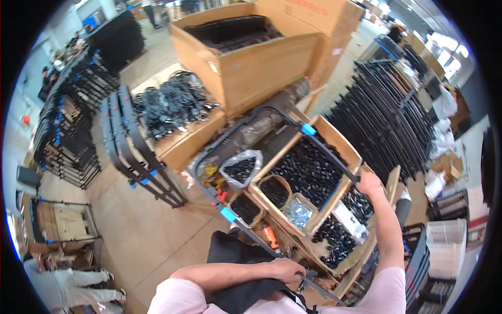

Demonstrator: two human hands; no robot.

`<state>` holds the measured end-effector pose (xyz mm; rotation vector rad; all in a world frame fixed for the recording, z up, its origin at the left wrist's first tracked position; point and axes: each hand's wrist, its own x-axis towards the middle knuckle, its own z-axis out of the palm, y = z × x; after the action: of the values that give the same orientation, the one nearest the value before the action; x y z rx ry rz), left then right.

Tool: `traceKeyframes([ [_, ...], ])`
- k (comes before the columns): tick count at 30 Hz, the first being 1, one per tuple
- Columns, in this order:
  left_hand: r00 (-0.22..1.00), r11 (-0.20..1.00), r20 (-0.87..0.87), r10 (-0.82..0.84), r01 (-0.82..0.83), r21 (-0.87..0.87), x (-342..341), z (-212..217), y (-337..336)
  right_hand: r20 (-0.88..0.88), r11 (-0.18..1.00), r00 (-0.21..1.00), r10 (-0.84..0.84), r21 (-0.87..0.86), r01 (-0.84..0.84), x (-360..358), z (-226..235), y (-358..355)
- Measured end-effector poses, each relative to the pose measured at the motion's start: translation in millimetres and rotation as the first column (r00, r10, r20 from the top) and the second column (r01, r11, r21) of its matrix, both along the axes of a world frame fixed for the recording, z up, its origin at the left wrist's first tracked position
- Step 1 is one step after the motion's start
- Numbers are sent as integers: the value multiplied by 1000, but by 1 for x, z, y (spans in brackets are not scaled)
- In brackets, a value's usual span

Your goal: The person assembles electronic components in a warehouse. They use a power drill to secure parts, cut wires with pliers, and connect cables to a device, working with various tools and components from nearby boxes.

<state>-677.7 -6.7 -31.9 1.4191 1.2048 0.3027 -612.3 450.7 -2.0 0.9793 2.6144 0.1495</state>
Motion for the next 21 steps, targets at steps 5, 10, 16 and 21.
traceKeyframes([
  [5, 994, 995, -104, 13, -2, 100, 9, 3, 3, -223, 993, 973, -61, 87, 83, 4, -49, 7],
  [10, 967, 643, -98, 237, -80, 761, -6, 18, -10, -357, 950, 900, -250, 91, 300, 24, -74, 30],
  [16, 567, 312, 60, 821, -535, 785, -186, 59, -14, -360, 998, 933, 10, -48, -29, 36, -38, -108],
  [21, -75, -140, 129, 989, -778, 613, -424, 38, -32, -425, 803, 902, 74, -511, -307, 73, 46, -364],
])
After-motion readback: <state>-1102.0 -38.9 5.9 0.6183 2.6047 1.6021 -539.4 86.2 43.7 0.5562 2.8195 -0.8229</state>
